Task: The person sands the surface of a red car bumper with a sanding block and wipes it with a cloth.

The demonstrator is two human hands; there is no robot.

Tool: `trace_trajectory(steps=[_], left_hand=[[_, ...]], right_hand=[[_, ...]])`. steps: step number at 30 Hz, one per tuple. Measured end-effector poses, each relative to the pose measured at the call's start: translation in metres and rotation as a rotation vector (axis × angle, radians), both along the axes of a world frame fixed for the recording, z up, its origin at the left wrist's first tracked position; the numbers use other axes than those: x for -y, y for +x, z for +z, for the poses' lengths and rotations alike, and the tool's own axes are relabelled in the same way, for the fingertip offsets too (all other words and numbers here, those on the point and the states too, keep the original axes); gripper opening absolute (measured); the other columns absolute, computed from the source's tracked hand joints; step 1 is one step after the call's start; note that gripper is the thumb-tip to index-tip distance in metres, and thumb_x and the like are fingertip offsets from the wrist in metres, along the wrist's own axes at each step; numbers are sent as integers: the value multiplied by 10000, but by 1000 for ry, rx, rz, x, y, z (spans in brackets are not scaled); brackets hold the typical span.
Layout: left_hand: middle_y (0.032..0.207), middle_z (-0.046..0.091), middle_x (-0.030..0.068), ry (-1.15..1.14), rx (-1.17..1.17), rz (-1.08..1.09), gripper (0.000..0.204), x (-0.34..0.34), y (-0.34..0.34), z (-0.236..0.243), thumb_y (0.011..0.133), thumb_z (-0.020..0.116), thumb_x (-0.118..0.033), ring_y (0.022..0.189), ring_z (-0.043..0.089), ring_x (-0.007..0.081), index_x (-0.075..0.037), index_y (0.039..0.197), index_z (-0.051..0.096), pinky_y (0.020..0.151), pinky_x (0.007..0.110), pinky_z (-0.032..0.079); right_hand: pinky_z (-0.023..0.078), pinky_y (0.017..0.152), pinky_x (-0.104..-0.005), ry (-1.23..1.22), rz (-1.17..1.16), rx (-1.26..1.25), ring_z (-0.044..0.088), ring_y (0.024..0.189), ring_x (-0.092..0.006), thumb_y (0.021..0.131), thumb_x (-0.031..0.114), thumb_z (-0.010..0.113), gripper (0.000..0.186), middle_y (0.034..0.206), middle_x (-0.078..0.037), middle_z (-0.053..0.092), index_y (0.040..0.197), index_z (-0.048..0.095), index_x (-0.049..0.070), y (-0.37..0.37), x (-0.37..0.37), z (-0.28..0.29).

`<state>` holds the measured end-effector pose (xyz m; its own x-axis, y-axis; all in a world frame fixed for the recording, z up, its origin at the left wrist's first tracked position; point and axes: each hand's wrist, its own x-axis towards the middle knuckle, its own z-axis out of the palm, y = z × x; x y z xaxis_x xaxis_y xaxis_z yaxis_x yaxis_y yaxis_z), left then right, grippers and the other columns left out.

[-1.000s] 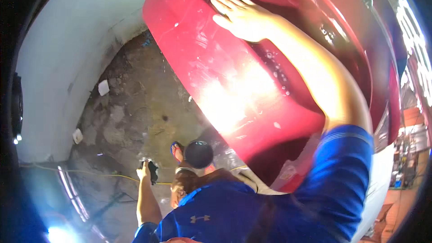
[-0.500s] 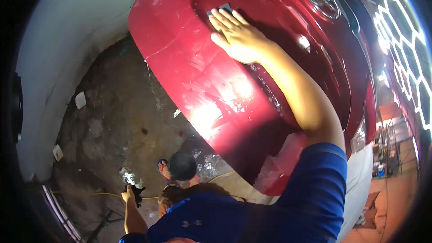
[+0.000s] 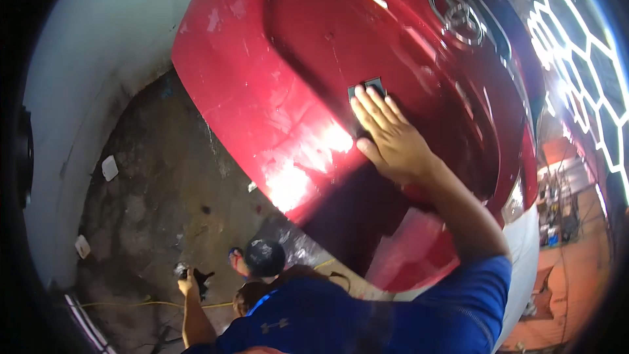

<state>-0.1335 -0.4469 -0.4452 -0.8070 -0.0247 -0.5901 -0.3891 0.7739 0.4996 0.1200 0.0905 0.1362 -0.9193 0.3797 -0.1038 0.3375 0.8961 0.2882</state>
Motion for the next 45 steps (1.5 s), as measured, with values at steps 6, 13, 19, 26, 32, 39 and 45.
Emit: trace_trajectory(steps=[6, 13, 19, 26, 32, 39, 45], left_hand=[[967, 783, 262, -77, 29, -69, 692, -44, 13, -10, 870, 809, -594, 900, 766, 410, 91, 960, 759, 795, 521, 581], [1095, 779, 275, -103, 130, -203, 673, -42, 21, -10, 847, 841, -556, 1024, 755, 452, 53, 1124, 766, 898, 532, 582], [1099, 788, 253, -62, 44, -77, 666, -36, 31, -39, 845, 848, -554, 1032, 761, 433, 33, 1152, 782, 890, 510, 593], [989, 796, 247, -37, 4, -151, 625, -42, 46, -18, 863, 816, -557, 923, 781, 435, 34, 1066, 792, 814, 519, 609], [913, 801, 215, -119, -41, -233, 648, -52, 18, -56, 859, 790, -585, 810, 793, 344, 41, 1022, 793, 760, 498, 611], [1070, 765, 311, 50, -50, -244, 717, -112, 15, -14, 823, 824, -622, 1064, 733, 494, 44, 1086, 782, 894, 543, 580], [1074, 761, 312, 109, 49, -257, 668, -109, 9, -31, 844, 806, -582, 1058, 729, 496, 48, 1062, 775, 914, 540, 568]], right_hand=[[124, 1344, -492, 237, -58, -163, 190, 1642, -358, 1143, 400, 361, 692, 1762, -224, 212, 1660, 260, -49, -63, -79, 12], [128, 1341, -503, 211, -34, -112, 183, 1644, -361, 1142, 375, 373, 665, 1758, -229, 221, 1666, 275, -23, -55, -70, 12], [117, 1330, -514, -16, 44, -19, 208, 1644, -350, 1116, 324, 385, 650, 1748, -220, 265, 1662, 302, -19, -17, 1, -5], [104, 1329, -545, 94, -26, -117, 182, 1641, -378, 1150, 394, 303, 672, 1760, -225, 217, 1678, 235, -16, -33, -31, 10], [97, 1323, -569, 287, -55, -59, 219, 1637, -357, 1148, 342, 303, 629, 1758, -217, 232, 1662, 284, -21, -27, -40, 23], [125, 1297, -639, 108, -211, 87, 207, 1634, -405, 1075, 300, 419, 687, 1750, -241, 229, 1667, 267, -14, 42, 29, 10], [161, 1310, -579, 210, -176, -188, 268, 1608, -408, 1131, 310, 383, 608, 1716, -269, 297, 1627, 343, -39, -7, -12, 12]])
